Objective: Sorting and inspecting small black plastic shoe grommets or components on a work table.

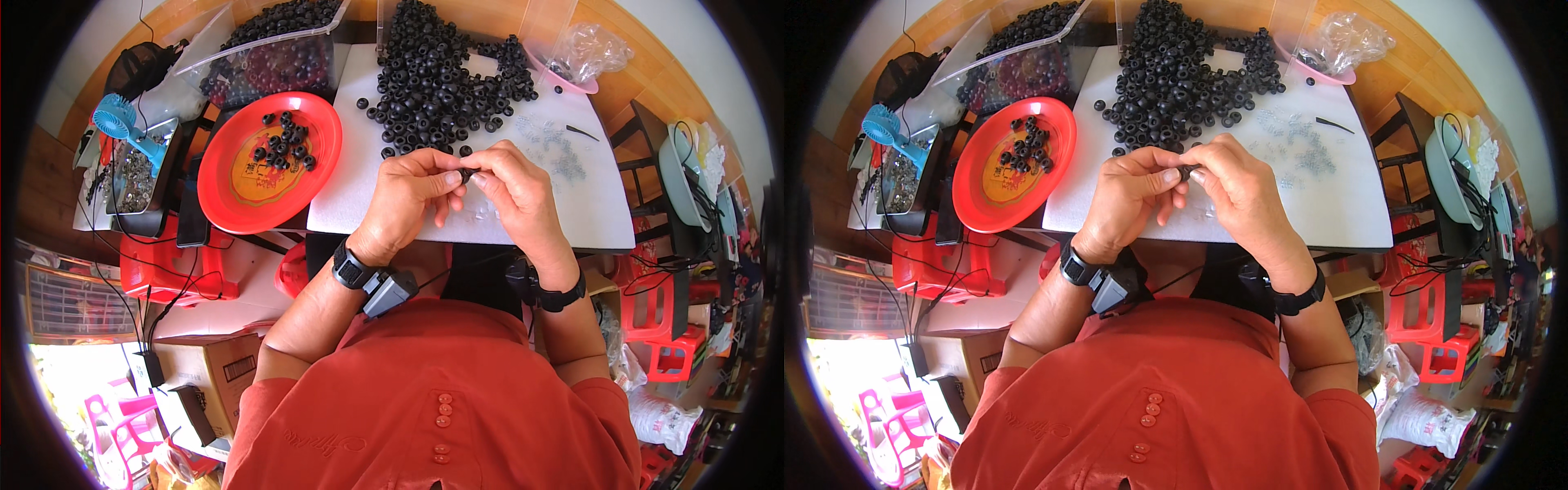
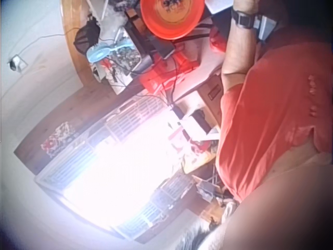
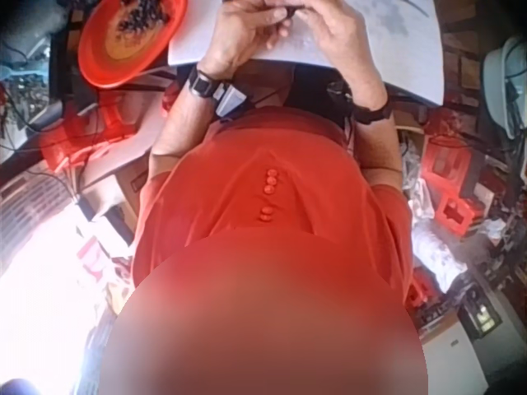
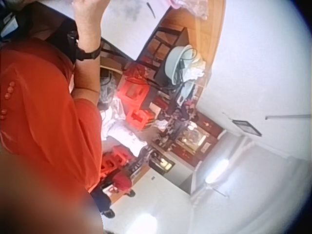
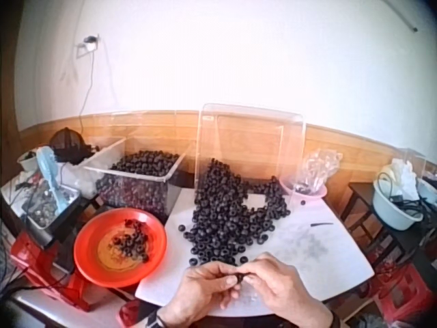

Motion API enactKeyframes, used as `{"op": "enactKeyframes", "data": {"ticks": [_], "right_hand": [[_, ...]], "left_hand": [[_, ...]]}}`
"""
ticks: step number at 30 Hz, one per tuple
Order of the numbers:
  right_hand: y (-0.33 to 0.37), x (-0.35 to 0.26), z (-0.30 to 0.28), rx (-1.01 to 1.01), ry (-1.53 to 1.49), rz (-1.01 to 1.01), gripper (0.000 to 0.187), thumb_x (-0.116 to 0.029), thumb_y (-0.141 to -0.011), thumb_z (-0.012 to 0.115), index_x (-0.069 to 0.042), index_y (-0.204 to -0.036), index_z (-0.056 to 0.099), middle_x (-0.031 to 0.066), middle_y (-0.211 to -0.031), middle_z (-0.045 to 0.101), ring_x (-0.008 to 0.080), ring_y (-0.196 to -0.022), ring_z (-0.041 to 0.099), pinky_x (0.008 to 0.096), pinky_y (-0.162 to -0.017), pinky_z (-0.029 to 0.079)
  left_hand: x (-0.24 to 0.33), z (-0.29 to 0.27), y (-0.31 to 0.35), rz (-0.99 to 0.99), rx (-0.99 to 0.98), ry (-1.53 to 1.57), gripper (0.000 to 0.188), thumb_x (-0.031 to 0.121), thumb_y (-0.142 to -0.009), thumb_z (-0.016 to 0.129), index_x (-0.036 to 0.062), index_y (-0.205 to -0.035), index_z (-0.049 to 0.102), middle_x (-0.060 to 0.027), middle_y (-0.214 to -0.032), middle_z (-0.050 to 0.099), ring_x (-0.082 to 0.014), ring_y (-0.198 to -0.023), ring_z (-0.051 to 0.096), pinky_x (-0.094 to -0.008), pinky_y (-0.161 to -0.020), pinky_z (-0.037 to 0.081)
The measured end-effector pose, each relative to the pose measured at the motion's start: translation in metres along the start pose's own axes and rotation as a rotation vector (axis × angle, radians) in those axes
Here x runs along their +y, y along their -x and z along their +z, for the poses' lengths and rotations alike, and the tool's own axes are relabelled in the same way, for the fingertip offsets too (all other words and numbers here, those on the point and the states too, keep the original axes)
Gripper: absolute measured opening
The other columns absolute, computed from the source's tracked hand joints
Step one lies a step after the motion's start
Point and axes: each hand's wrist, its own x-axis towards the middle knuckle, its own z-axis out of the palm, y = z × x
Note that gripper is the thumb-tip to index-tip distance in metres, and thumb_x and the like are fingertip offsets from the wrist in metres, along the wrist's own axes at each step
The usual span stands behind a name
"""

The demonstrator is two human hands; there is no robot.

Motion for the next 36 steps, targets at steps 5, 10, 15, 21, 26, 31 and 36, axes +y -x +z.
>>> {"op": "enactKeyframes", "data": {"ticks": [5,10,15,21,26,31,36], "right_hand": [[0.002,0.008,0.006,0.159,-0.208,0.194,0.015,0.005,-0.089,0.062,0.0,-0.102,0.066,0.0053,-0.091,0.065,0.0141,-0.081,0.063,0.0277,-0.073,0.051],[-0.001,0.005,0.012,0.173,-0.442,0.306,0.013,0.003,-0.091,0.063,0.0,-0.103,0.067,0.0027,-0.093,0.066,0.0104,-0.083,0.063,0.0248,-0.073,0.05],[-0.004,0.002,0.021,0.15,-0.63,0.388,0.013,0.003,-0.092,0.062,0.001,-0.104,0.067,0.0061,-0.092,0.066,0.0113,-0.078,0.063,0.0241,-0.069,0.051],[-0.006,0.003,0.022,0.142,-0.618,0.358,0.014,0.004,-0.092,0.062,0.003,-0.106,0.065,0.007,-0.089,0.066,0.0114,-0.075,0.063,0.0246,-0.067,0.053],[-0.008,0.006,0.016,0.096,-0.551,0.455,0.011,-0.002,-0.092,0.065,0.001,-0.102,0.067,0.0032,-0.086,0.066,0.0085,-0.075,0.062,0.0213,-0.066,0.048],[-0.007,0.007,0.015,0.147,-0.516,0.432,0.01,-0.002,-0.09,0.068,-0.001,-0.1,0.068,0.0003,-0.085,0.066,0.0069,-0.077,0.06,0.021,-0.068,0.046],[-0.01,0.009,0.003,0.177,-0.231,0.244,0.012,0.002,-0.086,0.067,0.0,-0.098,0.066,0.0022,-0.087,0.065,0.0108,-0.079,0.061,0.0247,-0.071,0.048]], "left_hand": [[0.001,0.003,0.0,-0.005,0.002,0.014,0.016,0.002,-0.097,0.058,-0.0063,-0.11,0.061,-0.0133,-0.09,0.067,-0.0187,-0.071,0.066,-0.0251,-0.049,0.048],[0.002,0.002,0.0,0.004,0.007,0.023,0.017,0.002,-0.097,0.057,-0.0065,-0.111,0.061,-0.0136,-0.091,0.067,-0.0193,-0.073,0.066,-0.0256,-0.051,0.049],[0.001,-0.001,0.0,0.009,-0.014,0.111,0.017,0.004,-0.097,0.058,-0.0067,-0.111,0.06,-0.0136,-0.092,0.066,-0.0196,-0.074,0.065,-0.0262,-0.052,0.049],[-0.001,-0.001,0.001,0.013,-0.006,0.059,0.016,0.004,-0.097,0.058,-0.0068,-0.109,0.06,-0.0131,-0.092,0.065,-0.0189,-0.074,0.065,-0.026,-0.052,0.049],[-0.001,0.0,0.0,0.032,0.007,0.034,0.014,0.002,-0.097,0.058,-0.0072,-0.108,0.06,-0.0129,-0.091,0.066,-0.0184,-0.073,0.065,-0.0252,-0.05,0.049],[-0.001,0.003,-0.001,0.035,0.024,0.053,0.014,0.001,-0.095,0.06,-0.0077,-0.106,0.061,-0.0123,-0.088,0.066,-0.0169,-0.069,0.065,-0.0245,-0.048,0.049],[-0.001,0.002,0.0,0.022,0.028,0.014,0.016,0.003,-0.096,0.061,-0.0072,-0.108,0.062,-0.0117,-0.089,0.066,-0.0171,-0.072,0.066,-0.0244,-0.049,0.05]]}}
